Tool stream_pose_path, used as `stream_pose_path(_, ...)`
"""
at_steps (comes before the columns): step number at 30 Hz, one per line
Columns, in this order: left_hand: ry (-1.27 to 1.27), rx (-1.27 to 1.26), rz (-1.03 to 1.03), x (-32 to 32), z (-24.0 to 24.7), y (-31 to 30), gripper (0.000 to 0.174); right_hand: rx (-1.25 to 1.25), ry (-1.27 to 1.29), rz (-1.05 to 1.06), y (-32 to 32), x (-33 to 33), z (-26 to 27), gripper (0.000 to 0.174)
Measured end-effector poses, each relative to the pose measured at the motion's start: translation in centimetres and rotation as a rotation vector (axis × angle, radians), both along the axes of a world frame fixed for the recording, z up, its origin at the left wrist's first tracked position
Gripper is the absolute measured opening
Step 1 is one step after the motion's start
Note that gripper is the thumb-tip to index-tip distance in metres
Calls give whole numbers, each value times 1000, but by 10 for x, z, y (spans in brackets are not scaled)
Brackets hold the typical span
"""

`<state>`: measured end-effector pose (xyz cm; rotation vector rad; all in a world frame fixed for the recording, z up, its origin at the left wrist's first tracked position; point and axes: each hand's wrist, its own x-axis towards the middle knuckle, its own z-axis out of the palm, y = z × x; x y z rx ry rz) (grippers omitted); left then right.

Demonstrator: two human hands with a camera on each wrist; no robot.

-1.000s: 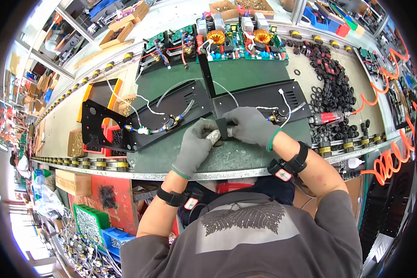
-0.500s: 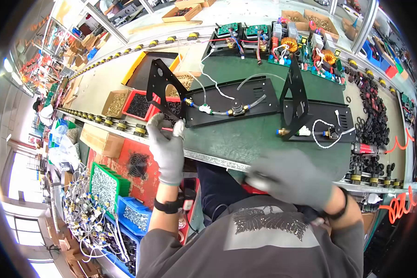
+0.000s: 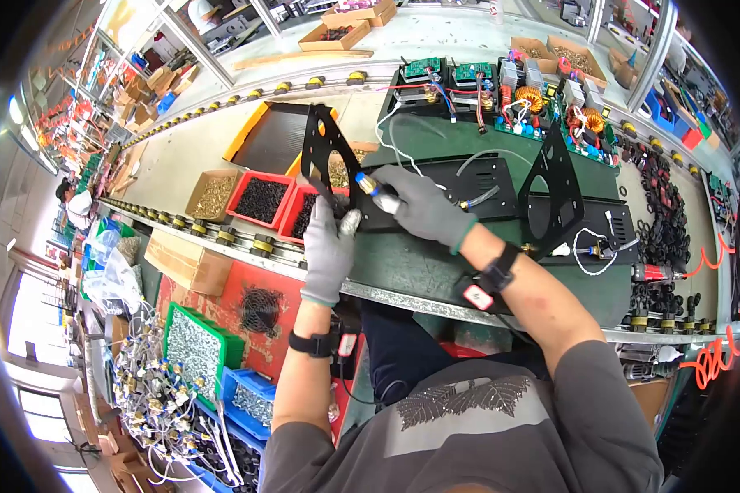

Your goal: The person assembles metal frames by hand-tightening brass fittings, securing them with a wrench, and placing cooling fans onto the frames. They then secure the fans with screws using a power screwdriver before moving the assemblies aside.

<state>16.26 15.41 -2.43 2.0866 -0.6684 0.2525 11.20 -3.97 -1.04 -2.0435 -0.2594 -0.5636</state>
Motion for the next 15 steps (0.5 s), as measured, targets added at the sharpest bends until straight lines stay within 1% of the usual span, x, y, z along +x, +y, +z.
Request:
stream_pose_path(2,-123,-70,-14,9,-4,-7,48,-52,18,191,-7,-12,5,25)
stream_pose_path(3,-3,-71,6,10,-3,-9,46,-58,26,194,-6,-11,2,25)
stream_pose_path(4,117,-69,26,9,-1,-6,44,-230,54,252,-4,-7,-3,25)
stream_pose_path(5,203,-150,-41,6,2,-1,39,-401,78,310,-1,-4,-7,25)
stream_pose_path(6,286,-231,-106,2,8,4,34,-402,77,316,1,-4,-7,25)
stream_pose_path(7,283,-233,-100,-6,9,10,34,-375,130,293,3,-2,-7,23)
stream_pose_path(8,406,-348,-88,-16,8,19,31,-343,181,267,4,0,-7,22)
stream_pose_path(9,533,-459,-74,-26,8,28,28,-368,216,278,4,1,-4,25)
stream_pose_path(10,603,-431,-123,-37,12,31,28,-360,217,285,4,1,-7,25)
stream_pose_path(12,754,-483,-157,-56,19,26,27,-332,55,274,4,0,-13,27)
stream_pose_path(13,712,-480,-141,-60,15,21,28,-338,83,265,4,1,-14,28)
stream_pose_path(15,720,-473,-100,-58,5,16,30,-339,80,282,5,2,-15,27)
